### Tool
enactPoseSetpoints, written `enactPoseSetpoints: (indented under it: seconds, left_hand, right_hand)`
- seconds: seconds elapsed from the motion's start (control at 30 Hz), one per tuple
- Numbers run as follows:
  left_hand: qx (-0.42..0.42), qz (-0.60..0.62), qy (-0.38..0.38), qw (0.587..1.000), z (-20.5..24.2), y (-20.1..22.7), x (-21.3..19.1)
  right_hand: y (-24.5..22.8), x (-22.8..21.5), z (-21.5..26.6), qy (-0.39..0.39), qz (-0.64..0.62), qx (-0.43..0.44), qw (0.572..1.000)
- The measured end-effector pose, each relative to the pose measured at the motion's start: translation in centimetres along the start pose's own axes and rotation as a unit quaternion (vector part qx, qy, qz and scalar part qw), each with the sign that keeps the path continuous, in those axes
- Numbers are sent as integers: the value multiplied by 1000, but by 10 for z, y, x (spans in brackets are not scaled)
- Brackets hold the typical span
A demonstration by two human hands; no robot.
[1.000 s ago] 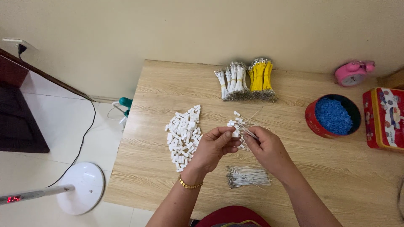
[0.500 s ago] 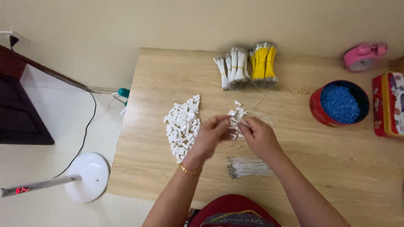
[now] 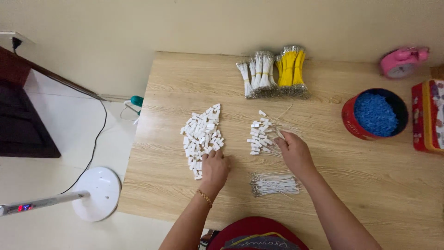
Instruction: Assemble white plastic sleeves onto metal wires at a workbench.
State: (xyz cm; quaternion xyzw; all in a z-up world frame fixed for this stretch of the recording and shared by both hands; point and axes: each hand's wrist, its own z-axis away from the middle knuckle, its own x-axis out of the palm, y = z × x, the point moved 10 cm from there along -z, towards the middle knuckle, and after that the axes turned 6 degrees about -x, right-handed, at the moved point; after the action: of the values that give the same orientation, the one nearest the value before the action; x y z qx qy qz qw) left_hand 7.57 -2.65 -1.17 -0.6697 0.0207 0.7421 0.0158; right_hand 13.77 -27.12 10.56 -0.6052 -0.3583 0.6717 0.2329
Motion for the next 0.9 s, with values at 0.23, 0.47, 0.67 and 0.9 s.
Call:
enactPoseSetpoints:
  seconds: [0.23, 0.47, 0.67, 0.9]
  left_hand:
    - [-75, 335, -49, 938, -9, 13, -90]
    - [-113, 702, -110, 694, -14, 50, -158]
    - [-90, 742, -87, 658, -15, 59, -164]
    - [-86, 752, -74, 649, -18, 60, -158]
  right_hand:
    - [-15, -5, 2, 7, -163, 35, 986]
    - [-37, 0, 2, -41, -247, 13, 968]
    - [-48, -16, 5, -38, -211, 31, 976]
    - [-51, -16, 5, -24, -225, 56, 972]
